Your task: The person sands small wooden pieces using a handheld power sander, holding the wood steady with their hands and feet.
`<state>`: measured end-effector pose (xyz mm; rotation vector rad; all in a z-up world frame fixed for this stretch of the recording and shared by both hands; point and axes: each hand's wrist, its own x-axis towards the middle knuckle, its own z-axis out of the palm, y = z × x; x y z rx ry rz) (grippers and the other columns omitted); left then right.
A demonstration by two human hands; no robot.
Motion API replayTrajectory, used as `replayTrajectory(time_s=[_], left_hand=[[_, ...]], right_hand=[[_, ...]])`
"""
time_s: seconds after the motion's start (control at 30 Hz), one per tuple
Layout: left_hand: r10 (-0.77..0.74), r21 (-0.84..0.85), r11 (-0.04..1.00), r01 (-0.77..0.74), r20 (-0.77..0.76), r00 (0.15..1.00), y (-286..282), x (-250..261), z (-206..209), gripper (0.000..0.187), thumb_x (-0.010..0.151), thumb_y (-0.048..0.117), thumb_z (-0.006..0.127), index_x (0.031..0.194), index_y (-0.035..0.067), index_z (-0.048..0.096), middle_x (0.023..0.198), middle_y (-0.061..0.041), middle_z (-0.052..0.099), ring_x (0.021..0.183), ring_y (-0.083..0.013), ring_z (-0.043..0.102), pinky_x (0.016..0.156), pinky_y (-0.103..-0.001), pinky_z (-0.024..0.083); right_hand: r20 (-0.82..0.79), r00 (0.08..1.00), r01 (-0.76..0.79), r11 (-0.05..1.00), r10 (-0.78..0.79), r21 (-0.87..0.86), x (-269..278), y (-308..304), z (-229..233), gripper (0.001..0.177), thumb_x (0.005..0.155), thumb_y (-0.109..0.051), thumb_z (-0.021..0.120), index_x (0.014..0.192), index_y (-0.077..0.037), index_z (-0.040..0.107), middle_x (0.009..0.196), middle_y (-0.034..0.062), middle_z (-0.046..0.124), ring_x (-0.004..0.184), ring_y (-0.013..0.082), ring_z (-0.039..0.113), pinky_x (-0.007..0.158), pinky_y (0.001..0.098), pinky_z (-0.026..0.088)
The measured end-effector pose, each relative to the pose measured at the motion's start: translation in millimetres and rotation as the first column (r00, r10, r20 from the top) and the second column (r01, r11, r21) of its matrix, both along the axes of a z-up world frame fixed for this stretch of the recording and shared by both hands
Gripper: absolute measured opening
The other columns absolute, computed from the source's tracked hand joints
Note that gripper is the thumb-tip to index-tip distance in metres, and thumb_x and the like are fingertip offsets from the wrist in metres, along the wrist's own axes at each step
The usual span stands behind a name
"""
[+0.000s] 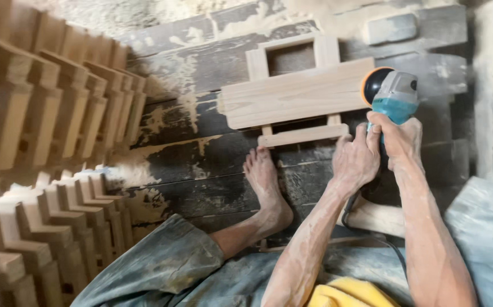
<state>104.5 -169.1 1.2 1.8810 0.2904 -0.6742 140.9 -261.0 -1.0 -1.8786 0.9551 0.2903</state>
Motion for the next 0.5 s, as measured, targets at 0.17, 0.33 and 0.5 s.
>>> replayTrajectory(time_s=[0.17, 0.33, 0.5], left_hand=[[-0.002, 0.071, 0.997, -0.007, 0.123, 0.992, 57, -14, -47, 0.050, 0.100, 0.028, 0.023, 0.142, 0.006, 0.039, 0.136, -0.034, 0.053, 0.095, -0.0628, 0.061, 0.083, -0.069, 0.047], [0.065, 0.523, 0.848, 0.083, -0.259, 0.964, 179, -40, -6, 0.088, 0.086, 0.059, 0.039, 0.153, 0.002, 0.044, 0.163, -0.017, 0.038, 0.153, -0.0322, 0.031, 0.127, -0.038, 0.021], [0.533, 0.072, 0.840, -0.537, 0.072, 0.843, 232, -34, 4, 0.046, 0.104, 0.037, 0.023, 0.128, 0.015, 0.056, 0.125, -0.028, 0.068, 0.122, -0.0528, 0.059, 0.100, -0.063, 0.047]], right_hand=[[0.065, 0.976, -0.203, 0.976, 0.209, -0.084, 5, 70, -32, 0.049, 0.076, -0.043, 0.087, 0.081, -0.003, 0.059, 0.083, 0.0149, 0.059, 0.082, 0.0271, 0.057, 0.064, 0.0433, 0.043], [0.108, 0.910, -0.395, 0.916, 0.400, -0.064, 9, 198, -50, 0.068, 0.067, -0.054, 0.089, 0.091, 0.008, 0.074, 0.103, 0.0344, 0.071, 0.107, 0.0473, 0.068, 0.078, 0.0505, 0.051], [0.086, 0.869, -0.493, 0.869, 0.488, 0.049, 8, 263, -25, 0.080, 0.062, -0.044, 0.089, 0.119, 0.008, 0.068, 0.120, 0.0351, 0.067, 0.120, 0.0477, 0.062, 0.097, 0.0620, 0.049]])
